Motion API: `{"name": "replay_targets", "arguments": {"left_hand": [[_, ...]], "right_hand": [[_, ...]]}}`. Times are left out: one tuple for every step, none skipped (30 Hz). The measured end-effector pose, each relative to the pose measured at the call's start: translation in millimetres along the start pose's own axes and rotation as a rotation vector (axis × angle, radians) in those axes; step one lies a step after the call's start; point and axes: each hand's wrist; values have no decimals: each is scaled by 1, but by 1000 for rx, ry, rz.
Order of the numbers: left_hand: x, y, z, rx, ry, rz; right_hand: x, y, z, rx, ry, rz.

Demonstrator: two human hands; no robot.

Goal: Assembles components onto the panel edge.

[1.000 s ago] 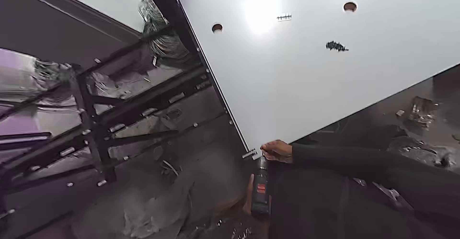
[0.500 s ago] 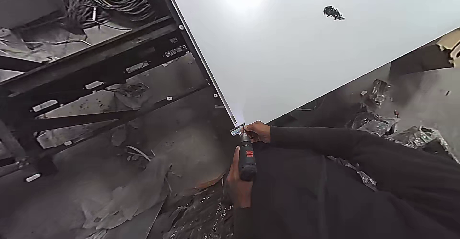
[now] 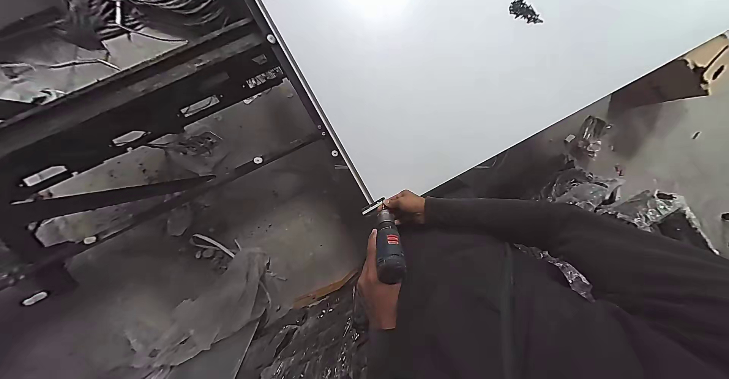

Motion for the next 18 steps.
{"name": "replay_targets", "arguments": {"left_hand": [[-1,-2,-3,-16,-17,8],[0,-3,-6,-24,-37,7],[0,-4,-8,-32,-53,12],[0,-6,-11,-38,-66,17],[0,-8,-13,-43,-73,28],[1,-10,-14,-50,-79,36],[1,-11,-14,-68,-74,44],[2,-13,-14,-86,-74,47],[3,-15,-14,-98,-80,41],[5,-17,-15,-103,-91,33],[7,-20,-17,-103,-108,27],[8,-22,-19,-107,-119,33],[8,-25,-23,-120,-120,46],[8,-27,-26,-131,-127,63],[7,-28,-29,-141,-136,76],[7,-29,-29,-149,-149,86],[7,-28,-29,-168,-151,90],[8,-28,-28,-178,-144,75]], "right_hand": [[-1,2,2,7,12,0],[-3,6,5,16,35,-4],[-6,10,9,21,64,-6],[-10,13,12,14,95,-5],[-15,15,16,-6,129,4],[-22,15,20,-34,165,13],[-28,14,22,-70,203,13],[-34,13,25,-108,240,8],[-40,11,27,-140,271,-3],[-46,10,30,-163,292,-15],[-50,9,31,-179,307,-22],[-54,9,33,-190,320,-28],[-56,9,34,-196,326,-35],[-58,9,36,-199,329,-43],[-59,10,38,-202,334,-52],[-59,11,41,-207,342,-60],[-59,13,43,-220,353,-65],[-61,14,46,-241,367,-68]]}}
Point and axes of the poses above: each hand's wrist, its own y-axis away from the middle knuckle, its own x-axis out of the palm, z = x × y, and after that the axes turned 15 degrees about -z, right-handed
